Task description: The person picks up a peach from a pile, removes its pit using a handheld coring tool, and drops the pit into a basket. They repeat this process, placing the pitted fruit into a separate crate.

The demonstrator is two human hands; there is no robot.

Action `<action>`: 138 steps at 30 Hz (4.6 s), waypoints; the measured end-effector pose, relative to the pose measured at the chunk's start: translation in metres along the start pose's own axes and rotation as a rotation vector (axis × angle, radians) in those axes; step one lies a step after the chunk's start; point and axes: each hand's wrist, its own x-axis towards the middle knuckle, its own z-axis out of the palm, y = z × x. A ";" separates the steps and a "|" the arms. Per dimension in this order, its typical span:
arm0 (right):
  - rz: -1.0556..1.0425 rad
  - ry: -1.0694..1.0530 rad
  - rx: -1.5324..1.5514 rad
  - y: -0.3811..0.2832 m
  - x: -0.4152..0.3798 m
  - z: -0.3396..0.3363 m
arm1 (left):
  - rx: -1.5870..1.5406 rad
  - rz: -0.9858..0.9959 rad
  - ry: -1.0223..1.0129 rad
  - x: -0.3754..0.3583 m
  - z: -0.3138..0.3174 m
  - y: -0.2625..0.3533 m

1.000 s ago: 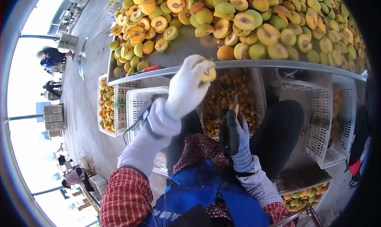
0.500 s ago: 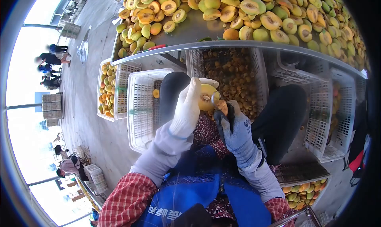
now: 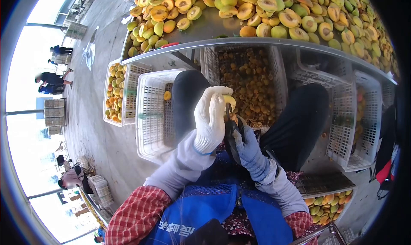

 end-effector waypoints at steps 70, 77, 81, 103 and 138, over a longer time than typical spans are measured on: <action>0.206 -0.144 0.349 0.026 -0.022 -0.016 | -0.121 -0.073 -0.121 -0.003 0.006 -0.006; -0.024 0.049 0.250 0.016 -0.012 -0.001 | -0.031 -0.021 -0.134 -0.002 0.009 -0.013; 0.095 0.291 0.501 -0.021 0.020 -0.017 | 0.136 -0.018 -0.344 0.020 -0.008 -0.006; -0.136 -0.090 -0.503 -0.055 0.019 -0.026 | 0.051 -0.087 -0.216 -0.001 -0.021 0.004; 1.047 -0.284 0.836 -0.030 -0.014 -0.012 | 0.541 0.338 -0.256 -0.001 -0.029 -0.003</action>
